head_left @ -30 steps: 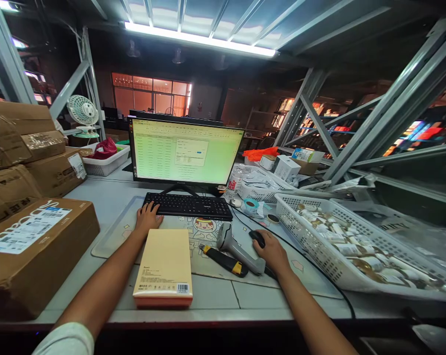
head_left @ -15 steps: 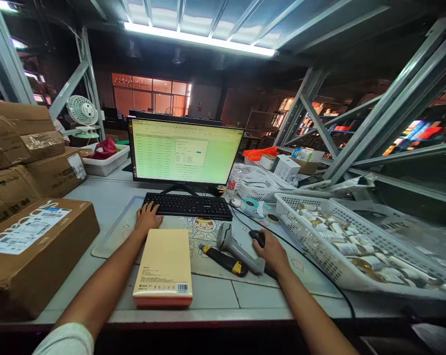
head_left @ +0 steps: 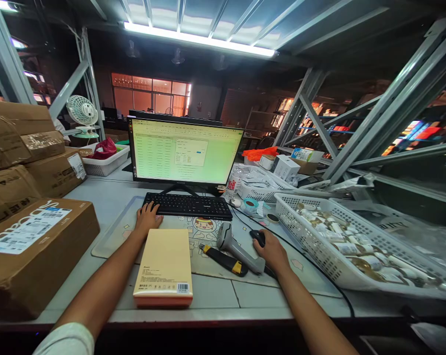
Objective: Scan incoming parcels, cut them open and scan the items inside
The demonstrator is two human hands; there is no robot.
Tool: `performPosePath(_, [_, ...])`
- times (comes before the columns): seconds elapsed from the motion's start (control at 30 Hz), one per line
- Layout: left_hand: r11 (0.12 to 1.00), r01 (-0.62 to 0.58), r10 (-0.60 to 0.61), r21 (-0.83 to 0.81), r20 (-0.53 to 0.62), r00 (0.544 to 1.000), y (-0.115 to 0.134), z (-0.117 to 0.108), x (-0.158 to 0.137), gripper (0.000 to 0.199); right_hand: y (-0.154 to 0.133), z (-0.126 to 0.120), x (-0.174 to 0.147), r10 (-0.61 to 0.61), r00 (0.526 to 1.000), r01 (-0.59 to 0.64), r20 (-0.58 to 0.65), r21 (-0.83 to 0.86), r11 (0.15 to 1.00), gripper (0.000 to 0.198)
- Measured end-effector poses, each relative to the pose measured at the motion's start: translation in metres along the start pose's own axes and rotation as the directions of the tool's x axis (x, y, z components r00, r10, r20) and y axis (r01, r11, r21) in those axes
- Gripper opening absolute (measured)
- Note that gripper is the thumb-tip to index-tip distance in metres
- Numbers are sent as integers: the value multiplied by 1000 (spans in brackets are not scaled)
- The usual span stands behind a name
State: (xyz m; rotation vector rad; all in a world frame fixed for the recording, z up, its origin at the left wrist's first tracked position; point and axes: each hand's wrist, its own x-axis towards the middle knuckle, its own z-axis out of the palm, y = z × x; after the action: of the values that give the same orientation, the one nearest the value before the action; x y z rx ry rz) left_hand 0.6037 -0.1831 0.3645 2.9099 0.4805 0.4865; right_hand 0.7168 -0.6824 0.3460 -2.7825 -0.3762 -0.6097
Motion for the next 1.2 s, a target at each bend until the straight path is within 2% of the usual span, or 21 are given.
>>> performPosePath(0.47, [1000, -2, 2, 1, 11, 1000, 1, -2, 0, 63, 2, 2, 0, -62, 997, 63, -42, 19, 998, 44])
performPosePath(0.87, [1000, 2, -2, 10, 10, 1000, 1, -2, 0, 62, -2, -2, 0, 16, 1000, -16, 11, -2, 1000, 43])
performPosePath(1.07, [1000, 3, -3, 10, 10, 1000, 1, -3, 0, 62, 0, 0, -1, -64, 997, 65, -41, 21, 998, 45])
performPosePath(1.2, [1000, -7, 7, 4, -11, 1000, 0, 0, 0, 62, -1, -2, 0, -10, 1000, 10, -4, 18, 1000, 41])
